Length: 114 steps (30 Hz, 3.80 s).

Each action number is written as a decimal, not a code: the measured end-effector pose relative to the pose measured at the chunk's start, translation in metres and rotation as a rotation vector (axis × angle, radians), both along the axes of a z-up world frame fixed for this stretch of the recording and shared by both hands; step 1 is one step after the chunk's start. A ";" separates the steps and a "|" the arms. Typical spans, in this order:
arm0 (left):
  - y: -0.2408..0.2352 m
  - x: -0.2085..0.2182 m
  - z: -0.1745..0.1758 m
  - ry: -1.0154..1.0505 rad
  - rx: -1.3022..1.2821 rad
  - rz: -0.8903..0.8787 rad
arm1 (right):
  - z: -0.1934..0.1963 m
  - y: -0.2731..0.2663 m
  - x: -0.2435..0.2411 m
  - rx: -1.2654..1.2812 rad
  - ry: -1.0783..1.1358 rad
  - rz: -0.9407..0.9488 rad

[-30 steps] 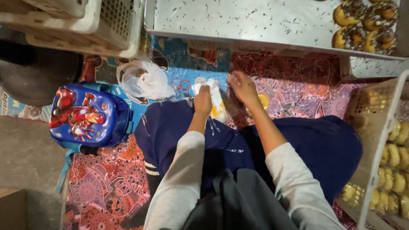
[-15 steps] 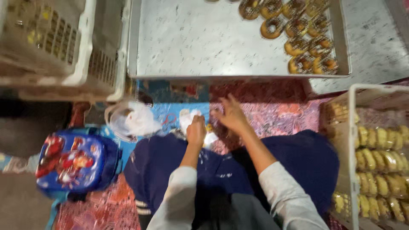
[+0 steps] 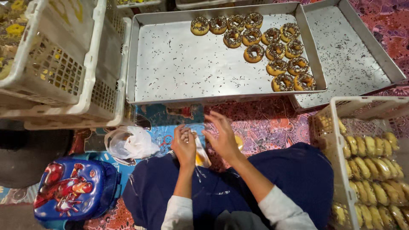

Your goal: The person sits on a patterned mat and repeatedly picks donuts from a metal tray, places them into small plastic bags, and sets the bags aside. The person handles the donuts one at a time and continues the process throughout the clip.

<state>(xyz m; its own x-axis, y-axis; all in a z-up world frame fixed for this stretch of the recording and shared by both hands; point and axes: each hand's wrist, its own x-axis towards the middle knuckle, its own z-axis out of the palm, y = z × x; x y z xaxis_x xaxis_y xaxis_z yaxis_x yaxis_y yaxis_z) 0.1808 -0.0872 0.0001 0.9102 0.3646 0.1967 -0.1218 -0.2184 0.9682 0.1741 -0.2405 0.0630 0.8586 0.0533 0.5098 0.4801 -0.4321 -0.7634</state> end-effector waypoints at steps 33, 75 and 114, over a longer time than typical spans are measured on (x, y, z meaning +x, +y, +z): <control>0.042 0.070 -0.018 -0.006 -1.759 -0.019 | 0.042 -0.091 0.195 -0.195 0.932 -0.196; 0.006 -0.025 -0.009 0.026 -1.402 -0.195 | 0.009 0.009 -0.027 -0.065 -0.002 0.209; 0.030 -0.041 0.003 -0.080 -1.242 0.100 | 0.023 0.013 -0.047 0.037 0.038 0.205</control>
